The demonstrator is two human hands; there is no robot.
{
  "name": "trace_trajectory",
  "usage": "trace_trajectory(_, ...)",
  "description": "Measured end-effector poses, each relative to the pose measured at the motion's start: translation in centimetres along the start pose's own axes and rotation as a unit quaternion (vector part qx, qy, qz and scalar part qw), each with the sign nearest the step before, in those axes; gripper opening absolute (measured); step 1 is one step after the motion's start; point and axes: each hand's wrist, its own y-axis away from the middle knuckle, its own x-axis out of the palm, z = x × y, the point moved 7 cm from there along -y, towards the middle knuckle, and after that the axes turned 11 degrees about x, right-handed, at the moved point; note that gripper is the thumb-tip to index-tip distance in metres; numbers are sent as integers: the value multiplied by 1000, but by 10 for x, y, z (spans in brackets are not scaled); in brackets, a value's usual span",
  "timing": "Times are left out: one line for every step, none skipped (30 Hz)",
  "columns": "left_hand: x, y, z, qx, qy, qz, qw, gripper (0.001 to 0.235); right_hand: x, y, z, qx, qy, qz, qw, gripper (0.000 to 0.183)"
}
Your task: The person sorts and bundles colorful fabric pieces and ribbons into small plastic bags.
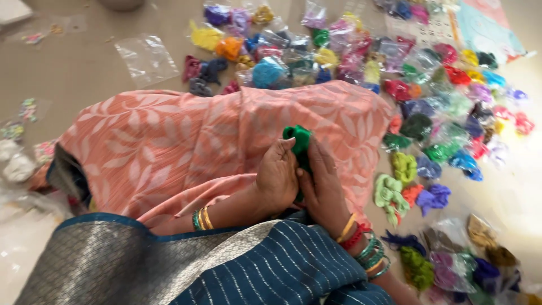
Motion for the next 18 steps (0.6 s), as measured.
trace_trajectory(14,2,2,-6,1,1,1000,25,-3,2,-3,3,3,-4,1000,59)
trace_trajectory(25,7,8,-52,-30,-13,998,28,-7,3,-6,3,47,-28,999,59)
trace_trajectory(36,11,14,-98,-61,-26,993,32,-11,5,-8,4,91,-51,995,58)
trace_trajectory(31,12,21,-102,-61,-26,993,32,-16,7,-10,6,92,-53,994,58)
trace_trajectory(27,13,28,-117,-75,-16,990,29,-23,9,-14,20,78,-71,994,56)
trace_trajectory(22,14,36,-132,-89,-6,987,27,-30,11,-18,34,64,-89,993,55)
trace_trajectory(26,15,37,-136,-89,-5,987,27,-35,15,-26,36,65,-91,993,55)
trace_trajectory(34,17,42,-158,-111,42,980,33,-43,19,-42,79,-44,-100,991,48)
trace_trajectory(43,20,47,-179,-133,89,971,39,-49,24,-57,121,-153,-108,975,42)
trace_trajectory(46,20,48,-181,-134,89,970,39,-60,27,-72,121,-154,-110,974,42)
trace_trajectory(40,16,43,-150,-200,39,968,39,-69,33,-99,192,-330,-121,916,38)
trace_trajectory(36,13,36,-112,-264,-11,958,46,-72,38,-125,254,-494,-127,822,36)
trace_trajectory(30,12,33,-112,-265,-10,958,46,-87,41,-144,252,-495,-127,822,36)
trace_trajectory(25,13,32,-127,-245,-7,961,44,-106,46,-165,253,-505,-168,808,36)
trace_trajectory(20,14,30,-141,-224,-4,964,44,-124,52,-186,252,-515,-210,792,36)
trace_trajectory(19,14,28,-144,-225,-5,964,44,-133,49,-199,253,-516,-212,790,36)
trace_trajectory(19,17,30,-177,-226,15,958,43,-145,49,-215,267,-503,-242,785,37)
trace_trajectory(20,19,33,-209,-224,36,951,42,-159,49,-231,281,-488,-273,780,38)
